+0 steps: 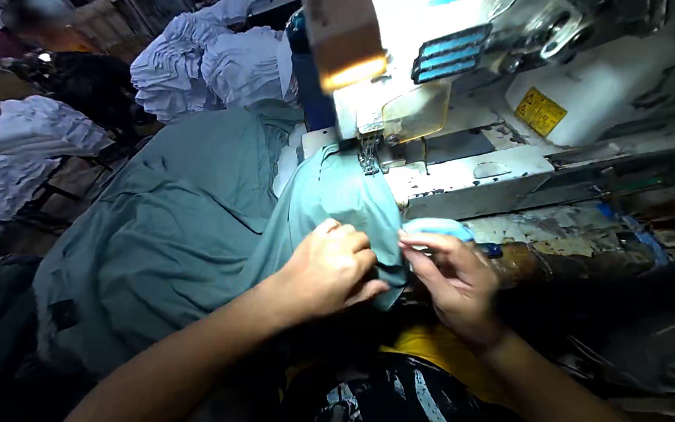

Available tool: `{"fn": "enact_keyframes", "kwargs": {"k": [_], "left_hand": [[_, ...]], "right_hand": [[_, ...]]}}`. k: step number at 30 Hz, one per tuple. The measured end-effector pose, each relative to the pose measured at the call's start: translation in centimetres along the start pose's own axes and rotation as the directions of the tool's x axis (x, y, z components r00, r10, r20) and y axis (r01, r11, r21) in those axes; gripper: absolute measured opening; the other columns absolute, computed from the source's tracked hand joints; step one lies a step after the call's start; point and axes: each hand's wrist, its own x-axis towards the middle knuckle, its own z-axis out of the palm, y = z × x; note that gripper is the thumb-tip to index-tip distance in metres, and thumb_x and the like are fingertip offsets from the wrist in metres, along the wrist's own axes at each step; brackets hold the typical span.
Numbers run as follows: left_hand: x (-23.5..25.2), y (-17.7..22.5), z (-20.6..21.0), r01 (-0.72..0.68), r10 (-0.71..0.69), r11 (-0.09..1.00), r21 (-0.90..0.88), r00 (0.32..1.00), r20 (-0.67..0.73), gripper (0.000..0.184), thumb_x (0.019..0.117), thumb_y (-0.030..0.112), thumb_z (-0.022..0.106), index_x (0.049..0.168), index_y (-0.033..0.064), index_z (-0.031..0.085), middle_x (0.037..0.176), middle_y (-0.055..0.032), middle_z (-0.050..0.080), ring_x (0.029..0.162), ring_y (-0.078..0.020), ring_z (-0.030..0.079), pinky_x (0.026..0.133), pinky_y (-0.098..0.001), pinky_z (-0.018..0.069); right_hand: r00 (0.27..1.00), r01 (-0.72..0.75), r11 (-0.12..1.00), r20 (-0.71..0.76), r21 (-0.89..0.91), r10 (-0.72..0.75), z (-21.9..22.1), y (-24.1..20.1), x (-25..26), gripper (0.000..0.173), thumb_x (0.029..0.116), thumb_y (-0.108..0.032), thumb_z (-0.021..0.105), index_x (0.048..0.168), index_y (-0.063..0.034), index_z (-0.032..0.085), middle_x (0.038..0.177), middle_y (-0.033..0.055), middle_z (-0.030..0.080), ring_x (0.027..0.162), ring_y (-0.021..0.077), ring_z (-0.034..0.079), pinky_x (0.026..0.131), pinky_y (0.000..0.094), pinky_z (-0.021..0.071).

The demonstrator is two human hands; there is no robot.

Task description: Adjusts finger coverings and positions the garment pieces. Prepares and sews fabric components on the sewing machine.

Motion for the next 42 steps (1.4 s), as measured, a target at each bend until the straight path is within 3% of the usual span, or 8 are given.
{"fn": "enact_keyframes", "kwargs": {"k": [5,10,16,19,25,30,38,42], "left_hand": [[-1.6,-1.4,-1.3,-0.113,0.137,0.983,-0.145,0.977,0.164,0.014,0.0943,0.014,0.065,0.084,0.0049,0.07,0.077,-0.0083,0.068,0.074,-0.0218,0.068,0.069,-0.0381,0.0516],[-2.3,-3.6,-6.8,-0.028,0.011,0.991,-0.131,0.991,-0.134,0.021,0.0984,0.02,0.058,0.092,0.0074,0.075,0.081,-0.0005,0.065,0.077,-0.0077,0.062,0.068,-0.0248,0.0504],[-2.8,-6.8,-13.8,0.152,-0.139,0.988,0.002,0.907,-0.398,0.016,0.0943,0.011,0.064,0.105,0.0001,0.069,0.103,-0.0073,0.069,0.099,-0.0032,0.062,0.092,-0.02,0.0482],[-3.5,-9.6,-14.1,0.257,-0.256,0.964,-0.065,0.835,-0.488,0.026,0.0927,0.012,0.066,0.114,-0.0021,0.064,0.105,-0.0054,0.067,0.094,0.0012,0.06,0.087,-0.0168,0.0485],[-3.7,-14.9,-4.6,0.609,-0.578,0.791,-0.059,0.712,-0.399,0.016,0.0904,-0.004,0.064,0.101,-0.0013,0.075,0.109,-0.0252,0.068,0.116,-0.0485,0.057,0.1,-0.0674,0.0394],[0.9,-7.8,-3.0,0.191,-0.287,0.947,-0.26,0.868,-0.406,0.015,0.0952,0.01,0.064,0.101,0.0059,0.078,0.103,-0.0058,0.073,0.11,-0.0169,0.064,0.1,-0.0332,0.049],[1.8,-7.1,-1.7,0.105,-0.197,0.894,-0.436,0.965,-0.173,0.012,0.0919,0.016,0.068,0.088,0.0083,0.076,0.093,0.0003,0.068,0.099,-0.0116,0.059,0.09,-0.0315,0.0428],[-2.0,-8.4,-12.6,0.054,-0.103,0.914,-0.401,0.99,-0.101,0.014,0.099,0.02,0.061,0.101,0.0097,0.07,0.098,0.0075,0.068,0.091,0.004,0.062,0.08,-0.014,0.0519]], "right_hand": [[0.816,-0.512,0.776,0.492,0.368,0.305,1.7,-1.1,-0.4,0.04,0.0959,-0.017,0.069,0.131,-0.003,0.058,0.113,-0.0016,0.07,0.097,0.0045,0.069,0.086,0.0239,0.059],[0.434,-0.752,0.64,0.85,0.159,0.299,-2.0,-1.4,-3.2,0.011,0.095,-0.015,0.07,0.1,-0.0067,0.076,0.091,-0.008,0.075,0.086,-0.005,0.068,0.079,0.0169,0.0574],[0.812,-0.521,0.834,0.406,0.181,0.419,-3.9,-1.9,0.6,0.002,0.0908,-0.015,0.073,0.091,-0.017,0.074,0.085,-0.0123,0.071,0.076,-0.0035,0.065,0.069,0.015,0.0562],[0.991,-0.096,0.99,0.081,-0.101,0.104,-2.5,-0.6,4.0,0.005,0.0879,-0.011,0.073,0.092,-0.0112,0.071,0.092,-0.0067,0.071,0.085,-0.0038,0.065,0.078,0.013,0.0546],[0.952,0.305,0.823,0.116,-0.479,-0.285,1.3,4.4,5.7,0.019,0.0912,-0.015,0.062,0.084,-0.0124,0.079,0.084,0.0089,0.073,0.101,0.0271,0.065,0.096,0.0421,0.0444],[0.95,0.313,0.843,0.126,-0.438,-0.287,0.6,5.0,5.0,0.018,0.0922,-0.016,0.063,0.084,-0.0132,0.079,0.086,0.0079,0.073,0.101,0.0221,0.062,0.098,0.037,0.0406],[0.982,0.188,0.924,0.068,-0.333,-0.175,0.4,3.0,5.9,0.018,0.0935,-0.013,0.063,0.099,-0.0071,0.079,0.103,0.0086,0.077,0.107,0.018,0.068,0.101,0.0373,0.0471],[0.988,0.141,0.895,0.116,-0.423,-0.101,0.6,2.4,7.0,0.03,0.0907,-0.005,0.056,0.112,-0.0067,0.078,0.104,0.0077,0.076,0.097,0.0209,0.068,0.096,0.0441,0.0474]]}}
